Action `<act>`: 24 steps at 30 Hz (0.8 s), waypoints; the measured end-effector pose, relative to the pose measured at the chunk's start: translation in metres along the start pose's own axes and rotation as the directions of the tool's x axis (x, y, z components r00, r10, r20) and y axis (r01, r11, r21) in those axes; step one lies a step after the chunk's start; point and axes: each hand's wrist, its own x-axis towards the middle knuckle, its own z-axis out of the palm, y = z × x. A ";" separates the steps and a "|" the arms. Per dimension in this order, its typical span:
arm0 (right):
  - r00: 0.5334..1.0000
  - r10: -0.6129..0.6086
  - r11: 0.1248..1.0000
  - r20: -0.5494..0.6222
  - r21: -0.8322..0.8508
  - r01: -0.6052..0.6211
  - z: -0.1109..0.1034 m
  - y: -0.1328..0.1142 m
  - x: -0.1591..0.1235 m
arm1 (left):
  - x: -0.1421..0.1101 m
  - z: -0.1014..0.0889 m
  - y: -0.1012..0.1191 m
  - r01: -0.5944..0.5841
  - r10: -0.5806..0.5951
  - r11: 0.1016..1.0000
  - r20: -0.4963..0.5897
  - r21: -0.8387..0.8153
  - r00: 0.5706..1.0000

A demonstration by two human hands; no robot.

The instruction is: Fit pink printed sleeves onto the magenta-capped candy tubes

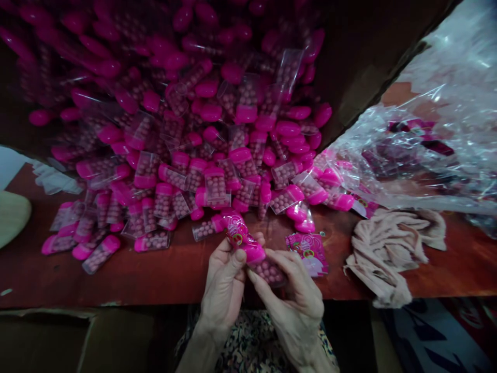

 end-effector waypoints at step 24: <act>0.980 0.201 0.962 -0.011 0.193 -0.195 0.012 0.001 -0.009 | -0.002 0.002 -0.003 0.049 -0.050 0.998 0.039 0.024 0.998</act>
